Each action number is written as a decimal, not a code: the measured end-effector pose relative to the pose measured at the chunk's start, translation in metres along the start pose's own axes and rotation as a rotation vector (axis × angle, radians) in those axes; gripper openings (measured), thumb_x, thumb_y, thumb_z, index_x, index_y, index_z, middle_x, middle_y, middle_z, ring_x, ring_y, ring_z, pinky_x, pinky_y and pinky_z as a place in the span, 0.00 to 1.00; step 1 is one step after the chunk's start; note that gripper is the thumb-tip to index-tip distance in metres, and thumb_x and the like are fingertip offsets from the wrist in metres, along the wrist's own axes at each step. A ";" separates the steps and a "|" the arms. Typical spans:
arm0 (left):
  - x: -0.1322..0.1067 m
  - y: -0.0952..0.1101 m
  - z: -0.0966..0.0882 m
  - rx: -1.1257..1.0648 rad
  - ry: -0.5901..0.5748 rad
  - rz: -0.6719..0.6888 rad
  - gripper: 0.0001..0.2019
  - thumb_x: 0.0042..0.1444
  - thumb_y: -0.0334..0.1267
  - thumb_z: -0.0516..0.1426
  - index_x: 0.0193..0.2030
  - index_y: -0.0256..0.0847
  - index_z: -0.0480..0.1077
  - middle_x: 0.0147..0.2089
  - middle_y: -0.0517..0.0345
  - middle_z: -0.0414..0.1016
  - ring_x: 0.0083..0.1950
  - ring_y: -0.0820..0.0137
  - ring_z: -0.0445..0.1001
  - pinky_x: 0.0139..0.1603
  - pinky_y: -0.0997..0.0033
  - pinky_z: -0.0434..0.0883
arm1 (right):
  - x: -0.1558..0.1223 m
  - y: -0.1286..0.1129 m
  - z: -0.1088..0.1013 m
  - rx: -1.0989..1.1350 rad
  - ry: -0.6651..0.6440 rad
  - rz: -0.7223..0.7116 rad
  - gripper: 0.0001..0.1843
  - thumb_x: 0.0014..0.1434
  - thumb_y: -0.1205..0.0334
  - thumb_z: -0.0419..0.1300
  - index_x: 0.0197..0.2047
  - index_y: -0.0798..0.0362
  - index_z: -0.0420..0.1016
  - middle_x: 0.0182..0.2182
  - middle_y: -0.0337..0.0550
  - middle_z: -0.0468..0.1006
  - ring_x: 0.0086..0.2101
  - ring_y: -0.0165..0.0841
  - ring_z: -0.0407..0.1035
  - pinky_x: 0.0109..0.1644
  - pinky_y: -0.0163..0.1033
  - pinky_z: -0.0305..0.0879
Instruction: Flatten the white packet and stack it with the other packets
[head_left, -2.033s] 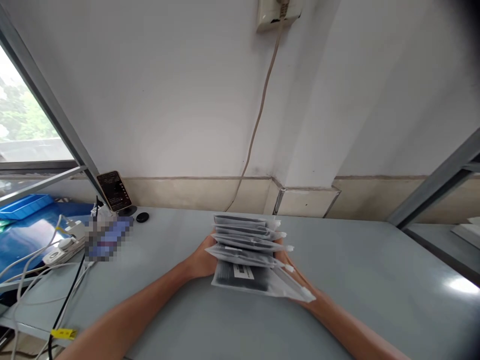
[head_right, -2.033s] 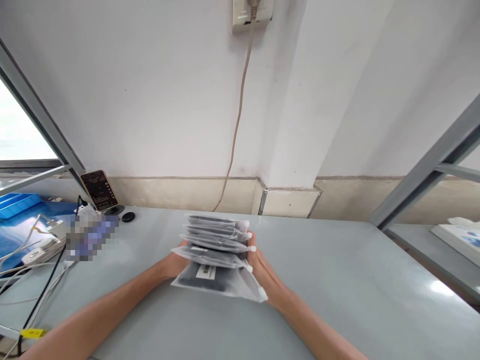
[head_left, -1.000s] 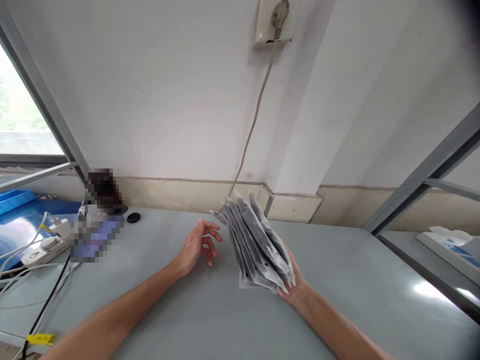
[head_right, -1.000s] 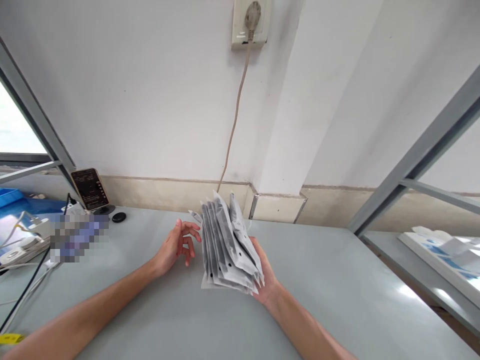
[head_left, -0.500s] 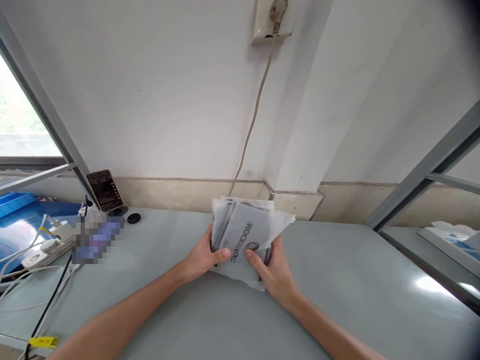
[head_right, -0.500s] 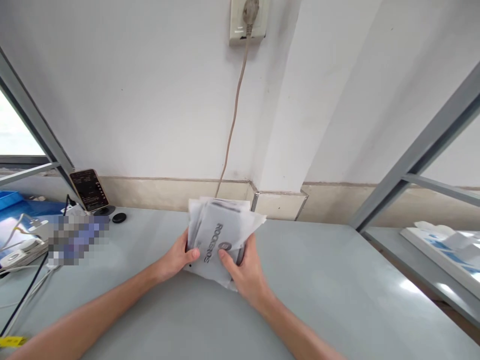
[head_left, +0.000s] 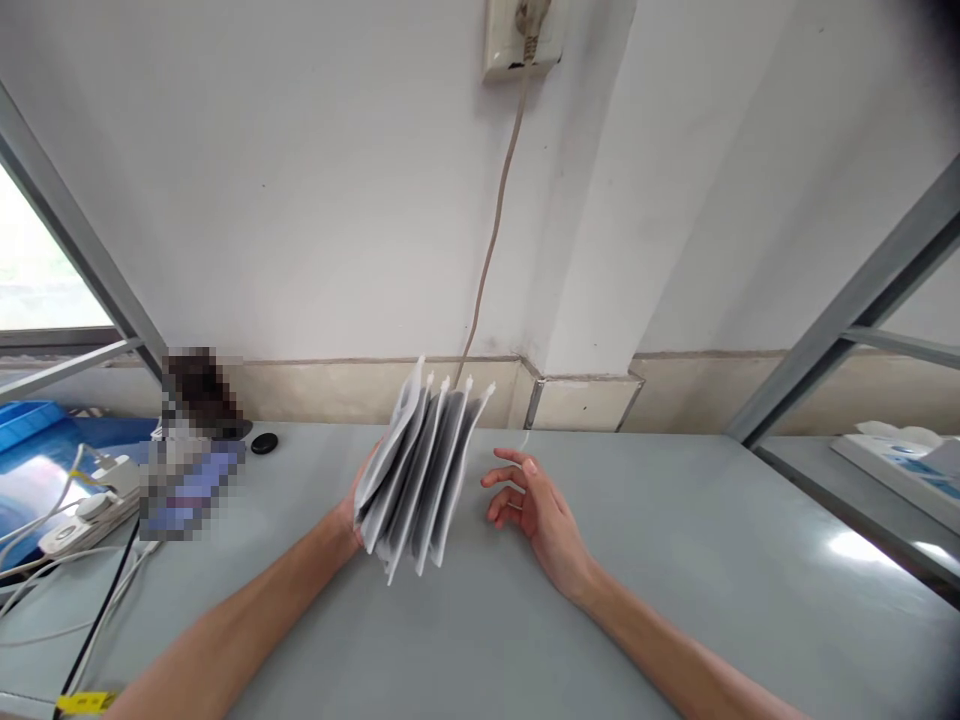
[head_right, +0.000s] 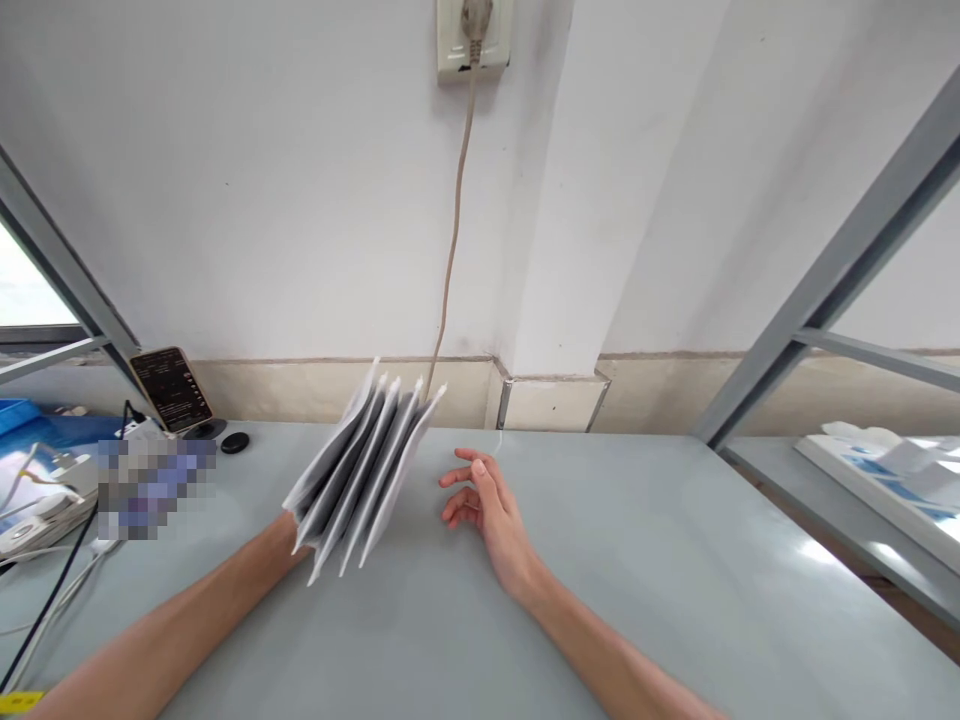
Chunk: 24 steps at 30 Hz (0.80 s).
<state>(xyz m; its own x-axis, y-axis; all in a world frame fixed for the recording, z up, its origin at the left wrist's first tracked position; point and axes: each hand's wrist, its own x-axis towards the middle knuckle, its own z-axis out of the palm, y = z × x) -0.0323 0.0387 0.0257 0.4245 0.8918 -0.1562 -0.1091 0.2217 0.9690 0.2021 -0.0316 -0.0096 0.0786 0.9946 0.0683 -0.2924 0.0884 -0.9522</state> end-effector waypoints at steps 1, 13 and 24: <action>0.000 0.001 -0.001 -0.004 0.007 -0.009 0.29 0.58 0.70 0.55 0.44 0.49 0.82 0.38 0.49 0.85 0.50 0.47 0.83 0.47 0.50 0.80 | 0.000 0.000 0.000 0.001 -0.001 -0.002 0.26 0.70 0.36 0.52 0.58 0.45 0.70 0.40 0.42 0.77 0.29 0.34 0.72 0.33 0.42 0.70; -0.006 -0.034 0.026 0.308 0.314 0.645 0.34 0.48 0.52 0.72 0.58 0.44 0.66 0.55 0.49 0.78 0.56 0.56 0.77 0.59 0.57 0.74 | -0.014 0.002 0.002 -0.535 -0.134 -0.374 0.52 0.60 0.37 0.67 0.76 0.45 0.46 0.70 0.56 0.63 0.66 0.52 0.61 0.67 0.57 0.63; -0.013 -0.026 0.020 0.393 -0.158 0.411 0.54 0.30 0.45 0.80 0.65 0.47 0.63 0.65 0.43 0.70 0.68 0.41 0.66 0.68 0.43 0.65 | -0.010 0.000 -0.002 -0.457 -0.035 -0.315 0.52 0.45 0.42 0.77 0.66 0.47 0.60 0.61 0.54 0.73 0.60 0.56 0.68 0.61 0.59 0.70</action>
<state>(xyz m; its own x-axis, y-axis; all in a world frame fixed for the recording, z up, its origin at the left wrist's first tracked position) -0.0169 0.0135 0.0059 0.5498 0.7977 0.2480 0.0353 -0.3189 0.9471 0.2033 -0.0413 -0.0104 0.0615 0.9259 0.3728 0.1836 0.3566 -0.9160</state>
